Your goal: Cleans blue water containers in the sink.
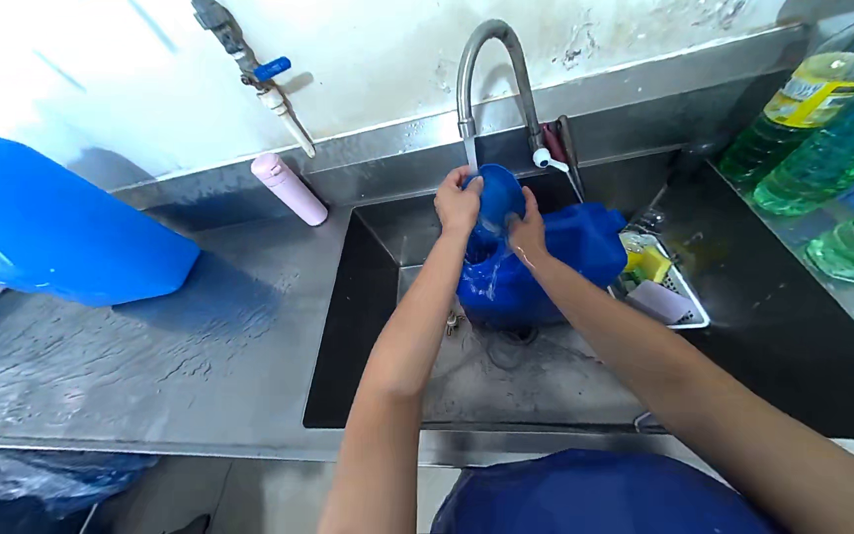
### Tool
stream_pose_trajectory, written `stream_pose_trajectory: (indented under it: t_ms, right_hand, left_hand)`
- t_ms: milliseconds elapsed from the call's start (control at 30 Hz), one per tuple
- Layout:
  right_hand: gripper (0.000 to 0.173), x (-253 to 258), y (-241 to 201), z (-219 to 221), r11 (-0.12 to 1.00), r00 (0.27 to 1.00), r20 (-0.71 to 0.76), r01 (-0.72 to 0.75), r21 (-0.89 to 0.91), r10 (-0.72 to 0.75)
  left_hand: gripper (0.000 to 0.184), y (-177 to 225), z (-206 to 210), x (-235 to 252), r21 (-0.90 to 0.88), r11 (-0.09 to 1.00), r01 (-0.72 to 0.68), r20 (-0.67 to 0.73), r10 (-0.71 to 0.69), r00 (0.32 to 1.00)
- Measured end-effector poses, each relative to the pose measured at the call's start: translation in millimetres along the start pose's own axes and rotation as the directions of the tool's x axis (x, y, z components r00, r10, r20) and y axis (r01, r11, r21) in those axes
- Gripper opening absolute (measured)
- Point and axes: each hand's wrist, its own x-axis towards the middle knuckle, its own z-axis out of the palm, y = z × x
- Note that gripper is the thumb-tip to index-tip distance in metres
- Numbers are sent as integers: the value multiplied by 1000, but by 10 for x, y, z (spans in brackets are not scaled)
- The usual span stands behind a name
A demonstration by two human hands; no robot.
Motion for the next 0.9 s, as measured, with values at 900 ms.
stream_pose_trajectory:
  t_ms: [900]
  right_hand:
    - [67,-975,2576,298,631,450,655,228,-741,607]
  left_hand:
    - [6,-706,-1393,-326,491,122,-862,540,734,412]
